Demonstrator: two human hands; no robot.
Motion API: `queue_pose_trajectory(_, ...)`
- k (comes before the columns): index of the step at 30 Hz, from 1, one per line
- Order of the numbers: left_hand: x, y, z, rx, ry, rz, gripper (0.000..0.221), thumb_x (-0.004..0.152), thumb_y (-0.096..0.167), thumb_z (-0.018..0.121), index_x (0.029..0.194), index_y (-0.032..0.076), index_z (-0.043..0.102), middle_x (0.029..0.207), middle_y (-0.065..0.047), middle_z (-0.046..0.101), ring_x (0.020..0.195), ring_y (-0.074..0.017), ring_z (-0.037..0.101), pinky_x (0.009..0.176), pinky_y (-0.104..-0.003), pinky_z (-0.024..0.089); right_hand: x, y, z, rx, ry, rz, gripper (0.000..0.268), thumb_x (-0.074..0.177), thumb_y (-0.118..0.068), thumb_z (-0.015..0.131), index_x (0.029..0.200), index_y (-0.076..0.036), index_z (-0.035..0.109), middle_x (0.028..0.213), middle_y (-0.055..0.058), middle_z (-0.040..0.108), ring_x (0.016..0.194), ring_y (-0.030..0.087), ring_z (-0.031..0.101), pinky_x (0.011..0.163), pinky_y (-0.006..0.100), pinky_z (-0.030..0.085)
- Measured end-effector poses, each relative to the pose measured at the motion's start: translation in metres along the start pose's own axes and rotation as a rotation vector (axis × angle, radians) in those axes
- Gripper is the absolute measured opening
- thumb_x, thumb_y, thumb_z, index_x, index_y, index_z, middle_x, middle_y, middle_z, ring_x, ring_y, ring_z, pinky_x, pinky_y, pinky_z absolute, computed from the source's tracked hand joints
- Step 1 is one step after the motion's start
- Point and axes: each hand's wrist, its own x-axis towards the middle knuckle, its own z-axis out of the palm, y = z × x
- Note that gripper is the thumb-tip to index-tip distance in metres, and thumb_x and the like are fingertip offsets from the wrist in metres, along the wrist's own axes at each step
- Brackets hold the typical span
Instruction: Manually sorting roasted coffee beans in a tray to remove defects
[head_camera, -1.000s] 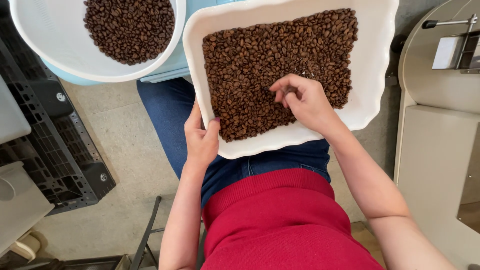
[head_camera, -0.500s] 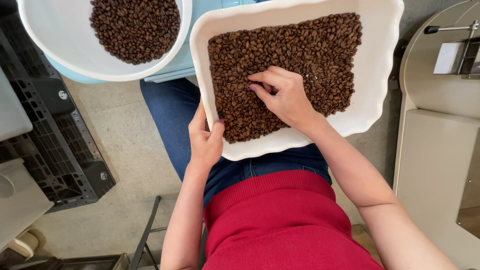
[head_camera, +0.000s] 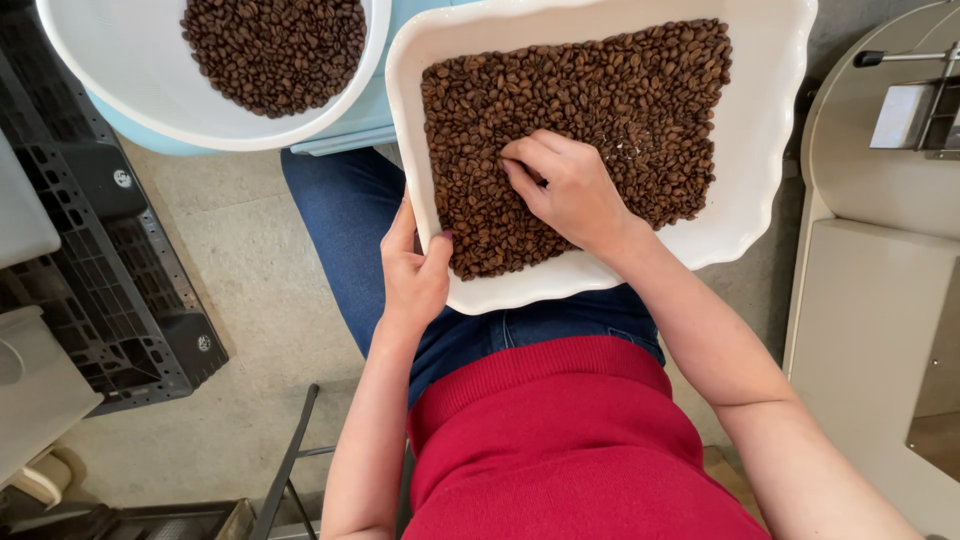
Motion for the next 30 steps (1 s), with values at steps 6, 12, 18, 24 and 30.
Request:
queue_pose_trajectory(6,0.000,-0.005,-0.001,-0.004,0.007,0.001,0.075,0.086,-0.011,0.046,0.159,0.001,0.032,0.151,-0.021,0.049,0.140,-0.0331,0.046,0.109,-0.050,0.048,-0.008,0.010,-0.003,0.239,0.023,0.237,0.006,0.097,-0.004,0.063,0.092,-0.006,0.065,0.059,0.004,0.053,0.051,0.016,0.051,0.050,0.030,0.044)
queue_pose_trajectory(12,0.003,-0.008,-0.001,-0.002,0.000,0.004,0.076,0.086,-0.011,0.046,0.159,0.001,0.032,0.151,-0.020,0.049,0.140,-0.0324,0.047,0.108,-0.050,0.049,-0.006,0.008,-0.014,0.460,-0.033,0.392,0.020,0.090,-0.002,0.044,0.080,-0.009,0.060,0.056,-0.001,0.043,0.053,0.010,0.039,0.053,0.025,0.040)
queue_pose_trajectory(18,0.001,-0.003,0.001,0.001,0.011,0.022,0.075,0.086,-0.010,0.047,0.159,0.001,0.034,0.150,-0.019,0.050,0.140,-0.0328,0.047,0.108,-0.049,0.049,-0.010,-0.019,-0.015,0.350,-0.062,0.385,0.023,0.090,0.002,0.048,0.088,-0.005,0.069,0.048,0.004,0.048,0.047,0.012,0.041,0.050,0.027,0.040)
queue_pose_trajectory(24,0.003,0.006,0.003,0.013,0.015,0.042,0.074,0.086,-0.010,0.047,0.158,0.000,0.034,0.151,-0.021,0.049,0.141,-0.0348,0.046,0.112,-0.051,0.045,-0.009,-0.031,-0.008,0.270,-0.015,0.295,0.016,0.093,0.005,0.063,0.100,-0.006,0.073,0.045,0.000,0.042,0.041,0.011,0.040,0.047,0.024,0.039)
queue_pose_trajectory(30,0.003,0.010,0.004,0.012,0.024,0.053,0.072,0.087,-0.010,0.048,0.157,0.000,0.035,0.151,-0.022,0.049,0.143,-0.0363,0.043,0.116,-0.053,0.040,0.002,-0.034,-0.001,0.244,0.008,0.232,0.016,0.095,0.004,0.066,0.102,-0.007,0.075,0.043,-0.002,0.037,0.039,0.010,0.038,0.047,0.024,0.038)
